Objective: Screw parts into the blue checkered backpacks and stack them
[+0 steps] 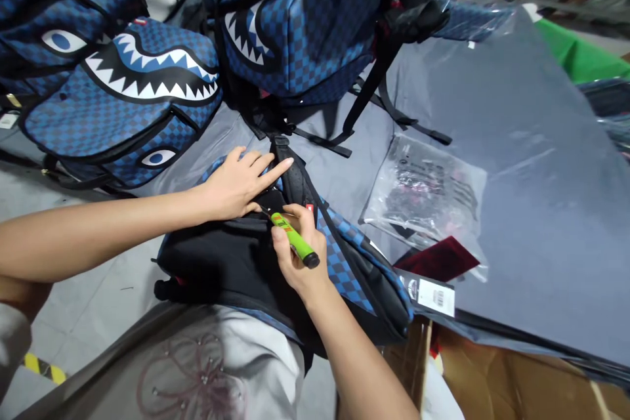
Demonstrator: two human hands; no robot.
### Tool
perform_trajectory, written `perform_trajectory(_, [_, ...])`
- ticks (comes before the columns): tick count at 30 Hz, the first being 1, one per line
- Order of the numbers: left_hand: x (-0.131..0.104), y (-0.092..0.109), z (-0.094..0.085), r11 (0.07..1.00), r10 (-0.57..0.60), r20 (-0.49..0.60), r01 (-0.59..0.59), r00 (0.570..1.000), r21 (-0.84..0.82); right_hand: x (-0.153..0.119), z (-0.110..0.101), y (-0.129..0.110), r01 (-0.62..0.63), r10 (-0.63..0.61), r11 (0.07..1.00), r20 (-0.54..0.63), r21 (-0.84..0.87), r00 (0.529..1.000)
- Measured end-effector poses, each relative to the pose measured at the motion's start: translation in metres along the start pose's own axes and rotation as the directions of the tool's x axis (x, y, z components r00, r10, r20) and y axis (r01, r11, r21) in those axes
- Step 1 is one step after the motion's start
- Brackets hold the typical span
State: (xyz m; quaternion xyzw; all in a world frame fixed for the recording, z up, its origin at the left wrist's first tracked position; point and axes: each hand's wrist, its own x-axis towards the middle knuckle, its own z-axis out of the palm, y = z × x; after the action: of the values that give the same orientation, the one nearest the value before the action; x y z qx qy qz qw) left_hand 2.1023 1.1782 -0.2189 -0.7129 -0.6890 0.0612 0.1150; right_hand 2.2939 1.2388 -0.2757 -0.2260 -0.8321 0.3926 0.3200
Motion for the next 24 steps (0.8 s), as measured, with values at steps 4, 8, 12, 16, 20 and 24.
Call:
perform_trajectory(4, [-0.001, 0.001, -0.002, 1.000, -0.018, 0.004, 0.018, 1.000, -0.015, 0.012, -0.009, -0.004, 0.041, -0.029, 0.992, 0.094, -0.123, 0.995])
perform_trajectory(8, [0.002, 0.001, 0.001, 0.999, -0.034, -0.001, 0.034, 0.999, -0.041, 0.029, -0.025, -0.011, 0.034, -0.011, 0.996, 0.249, -0.088, 0.968])
perform_trajectory(12, [0.004, 0.000, 0.002, 0.996, -0.069, 0.045, 0.072, 0.997, -0.061, 0.059, -0.032, -0.023, -0.029, 0.137, 0.976, 0.511, -0.214, 0.849])
perform_trajectory(16, [0.006, 0.000, 0.002, 0.991, -0.113, 0.091, 0.119, 0.989, -0.067, 0.083, -0.025, -0.035, 0.122, 0.180, 0.912, 0.648, -0.392, 0.740])
perform_trajectory(20, [0.006, 0.002, 0.002, 0.989, -0.126, 0.103, 0.133, 0.987, -0.068, 0.084, -0.018, -0.042, 0.255, 0.197, 0.826, 0.681, -0.503, 0.705])
perform_trajectory(24, [0.008, 0.003, -0.001, 0.984, -0.151, 0.130, 0.162, 0.980, -0.077, 0.070, -0.020, -0.041, 0.360, 0.162, 0.749, 0.680, -0.556, 0.715])
